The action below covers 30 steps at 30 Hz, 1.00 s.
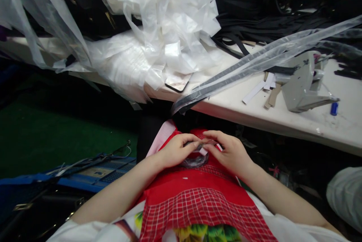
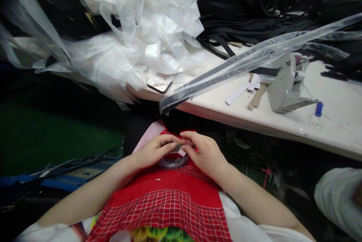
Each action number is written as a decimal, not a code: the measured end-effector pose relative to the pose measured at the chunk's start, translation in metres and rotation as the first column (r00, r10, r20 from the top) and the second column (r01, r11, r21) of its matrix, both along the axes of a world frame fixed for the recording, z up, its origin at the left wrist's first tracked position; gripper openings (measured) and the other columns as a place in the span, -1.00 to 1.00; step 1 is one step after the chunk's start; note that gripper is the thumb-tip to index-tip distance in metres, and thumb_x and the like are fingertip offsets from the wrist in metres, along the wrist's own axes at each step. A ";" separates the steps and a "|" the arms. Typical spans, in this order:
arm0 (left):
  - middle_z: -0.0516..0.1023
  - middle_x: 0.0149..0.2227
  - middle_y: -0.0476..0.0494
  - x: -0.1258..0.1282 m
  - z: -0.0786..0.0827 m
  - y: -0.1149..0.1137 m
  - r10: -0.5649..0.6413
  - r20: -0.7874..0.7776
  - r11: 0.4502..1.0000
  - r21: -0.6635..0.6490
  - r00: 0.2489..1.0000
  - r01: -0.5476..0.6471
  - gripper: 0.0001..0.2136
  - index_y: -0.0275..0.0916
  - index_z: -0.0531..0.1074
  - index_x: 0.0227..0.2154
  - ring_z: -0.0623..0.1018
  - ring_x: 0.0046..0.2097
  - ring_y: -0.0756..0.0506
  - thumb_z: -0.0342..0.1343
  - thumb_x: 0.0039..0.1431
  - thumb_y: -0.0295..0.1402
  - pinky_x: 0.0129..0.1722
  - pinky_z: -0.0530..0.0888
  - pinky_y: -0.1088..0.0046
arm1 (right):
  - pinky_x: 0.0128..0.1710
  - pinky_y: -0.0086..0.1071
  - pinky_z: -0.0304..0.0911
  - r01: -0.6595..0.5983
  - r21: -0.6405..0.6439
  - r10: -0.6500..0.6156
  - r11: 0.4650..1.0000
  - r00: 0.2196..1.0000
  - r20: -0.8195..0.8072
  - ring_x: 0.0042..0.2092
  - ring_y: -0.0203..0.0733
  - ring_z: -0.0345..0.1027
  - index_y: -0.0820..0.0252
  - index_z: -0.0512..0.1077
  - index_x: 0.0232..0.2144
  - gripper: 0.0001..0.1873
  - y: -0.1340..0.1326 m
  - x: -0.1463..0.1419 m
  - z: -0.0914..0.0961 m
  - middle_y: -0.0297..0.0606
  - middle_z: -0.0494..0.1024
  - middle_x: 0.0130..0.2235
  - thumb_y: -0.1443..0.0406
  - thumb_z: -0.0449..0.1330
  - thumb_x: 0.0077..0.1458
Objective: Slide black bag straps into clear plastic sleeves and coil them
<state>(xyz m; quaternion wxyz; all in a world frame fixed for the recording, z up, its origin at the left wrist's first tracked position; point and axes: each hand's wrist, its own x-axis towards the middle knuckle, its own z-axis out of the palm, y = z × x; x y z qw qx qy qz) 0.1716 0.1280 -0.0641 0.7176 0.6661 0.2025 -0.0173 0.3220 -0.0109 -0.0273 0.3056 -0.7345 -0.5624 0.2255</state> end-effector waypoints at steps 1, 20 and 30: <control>0.64 -0.20 -0.14 0.001 0.003 -0.001 -0.005 -0.002 0.999 0.052 1.000 0.005 -0.77 -0.27 0.56 -0.25 0.58 -0.16 -0.13 0.13 0.19 -0.23 -0.11 0.46 0.41 | -0.15 -0.36 0.47 0.033 0.013 -0.032 0.999 0.998 -0.050 -0.22 -0.21 0.56 0.11 0.43 -0.04 -0.74 0.002 0.000 -0.003 -0.27 0.64 -0.20 0.32 0.19 0.19; 0.56 -0.30 -0.09 -0.006 0.021 -0.008 -0.025 0.100 0.947 0.320 0.995 -0.008 -0.90 -0.23 0.54 -0.42 0.52 -0.24 -0.05 0.20 0.16 -0.34 -0.15 0.42 0.44 | -0.48 -0.47 0.22 0.035 -0.407 -0.371 0.913 0.490 -0.789 -0.51 -0.35 0.32 0.27 0.54 -0.47 -0.60 0.015 0.013 -0.049 -0.32 0.56 -0.49 0.03 0.42 -0.18; 0.46 -0.39 -0.04 -0.006 0.007 -0.023 0.050 0.019 0.922 0.384 0.999 -0.054 -0.84 -0.23 0.46 -0.52 0.45 -0.31 -0.03 0.15 0.16 -0.35 -0.24 0.38 0.45 | -0.42 -0.44 0.29 0.108 -0.323 -0.313 0.940 0.644 -0.698 -0.45 -0.27 0.43 0.26 0.63 -0.43 -0.74 0.031 0.004 -0.035 -0.24 0.64 -0.45 0.16 0.38 -0.10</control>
